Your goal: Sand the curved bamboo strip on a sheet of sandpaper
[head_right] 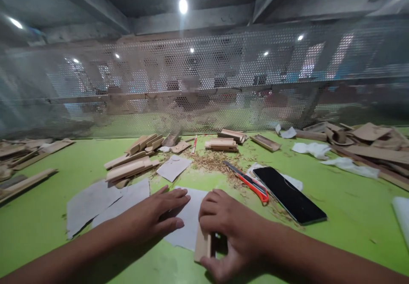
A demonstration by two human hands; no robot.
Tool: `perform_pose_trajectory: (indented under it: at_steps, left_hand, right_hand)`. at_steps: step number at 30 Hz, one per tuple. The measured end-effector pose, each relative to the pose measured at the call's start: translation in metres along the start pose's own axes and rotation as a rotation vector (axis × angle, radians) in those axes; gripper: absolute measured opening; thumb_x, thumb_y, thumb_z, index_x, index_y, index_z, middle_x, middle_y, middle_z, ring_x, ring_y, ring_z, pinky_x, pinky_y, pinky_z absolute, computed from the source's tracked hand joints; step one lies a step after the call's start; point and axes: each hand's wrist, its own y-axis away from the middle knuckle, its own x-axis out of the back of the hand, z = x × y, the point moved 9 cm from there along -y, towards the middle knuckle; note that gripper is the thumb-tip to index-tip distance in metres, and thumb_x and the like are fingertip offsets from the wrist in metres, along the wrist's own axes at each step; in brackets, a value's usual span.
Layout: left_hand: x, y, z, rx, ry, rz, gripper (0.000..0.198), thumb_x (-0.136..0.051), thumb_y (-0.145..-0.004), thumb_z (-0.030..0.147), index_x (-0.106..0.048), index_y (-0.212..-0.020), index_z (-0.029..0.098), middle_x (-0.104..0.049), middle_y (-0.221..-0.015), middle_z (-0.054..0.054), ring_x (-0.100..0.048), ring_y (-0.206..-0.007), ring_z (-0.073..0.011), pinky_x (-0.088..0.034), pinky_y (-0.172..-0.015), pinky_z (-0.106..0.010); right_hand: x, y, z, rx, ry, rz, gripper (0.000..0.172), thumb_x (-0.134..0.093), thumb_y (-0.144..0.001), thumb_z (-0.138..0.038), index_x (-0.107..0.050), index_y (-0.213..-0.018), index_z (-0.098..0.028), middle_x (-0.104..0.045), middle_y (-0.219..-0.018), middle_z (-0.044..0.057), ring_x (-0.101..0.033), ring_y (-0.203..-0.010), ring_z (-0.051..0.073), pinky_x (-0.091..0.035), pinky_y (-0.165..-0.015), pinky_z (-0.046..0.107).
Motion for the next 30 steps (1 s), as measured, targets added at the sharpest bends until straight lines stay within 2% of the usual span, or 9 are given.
perform_pose_trajectory:
  at_steps: [6,14,19,24,27,30]
  left_hand:
    - [0.002,0.0,0.002,0.007,0.008,0.006,0.054,-0.063,-0.103,0.04,-0.05,-0.153,0.025,-0.051,-0.157,-0.013,-0.041,-0.148,-0.0353,-0.022,-0.124,-0.06]
    - [0.0,0.0,-0.001,-0.036,-0.014,0.035,0.054,-0.065,-0.103,0.041,-0.05,-0.153,0.027,-0.05,-0.158,-0.011,-0.046,-0.145,-0.0351,-0.021,-0.124,-0.06]
    - [0.001,0.0,0.0,-0.033,-0.022,0.034,0.054,-0.065,-0.103,0.039,-0.05,-0.153,0.026,-0.052,-0.157,-0.012,-0.046,-0.145,-0.0349,-0.022,-0.124,-0.06]
    - [0.0,-0.001,0.002,-0.028,-0.022,0.012,0.054,-0.067,-0.102,0.037,-0.05,-0.152,0.025,-0.049,-0.158,-0.013,-0.041,-0.149,-0.0353,-0.021,-0.124,-0.061]
    - [0.001,-0.002,0.003,-0.037,-0.016,0.018,0.052,-0.066,-0.102,0.036,-0.051,-0.151,0.026,-0.051,-0.157,-0.012,-0.042,-0.148,-0.0351,-0.021,-0.125,-0.06]
    - [0.001,-0.002,0.003,-0.044,-0.024,0.023,0.052,-0.064,-0.103,0.038,-0.051,-0.152,0.025,-0.05,-0.158,-0.012,-0.045,-0.145,-0.0364,-0.021,-0.124,-0.061]
  right_hand:
    - [0.004,0.004,0.005,-0.009,0.016,-0.036,0.029,-0.08,-0.061,-0.029,-0.057,-0.077,-0.021,-0.067,-0.095,0.003,-0.054,-0.088,0.022,-0.041,-0.082,0.039]
    - [0.005,0.005,0.008,-0.012,0.056,-0.023,0.026,-0.08,-0.067,-0.035,-0.061,-0.077,-0.021,-0.068,-0.095,0.005,-0.056,-0.089,0.023,-0.042,-0.083,0.04]
    - [0.007,0.001,0.002,0.033,0.084,-0.008,0.025,-0.08,-0.068,-0.036,-0.062,-0.076,-0.02,-0.068,-0.091,0.004,-0.057,-0.087,0.022,-0.042,-0.082,0.039]
    - [0.002,0.0,-0.003,0.081,0.122,0.012,0.02,-0.076,-0.072,-0.03,-0.059,-0.069,-0.02,-0.067,-0.082,0.002,-0.055,-0.082,0.02,-0.041,-0.079,0.036]
    - [0.002,-0.001,-0.003,0.092,0.095,0.0,0.021,-0.075,-0.067,-0.029,-0.056,-0.067,-0.02,-0.065,-0.079,0.0,-0.054,-0.08,0.019,-0.041,-0.078,0.036]
    - [0.01,-0.002,0.006,0.018,0.109,0.012,0.02,-0.073,-0.061,-0.026,-0.054,-0.065,-0.021,-0.062,-0.078,0.001,-0.053,-0.079,0.02,-0.041,-0.076,0.036]
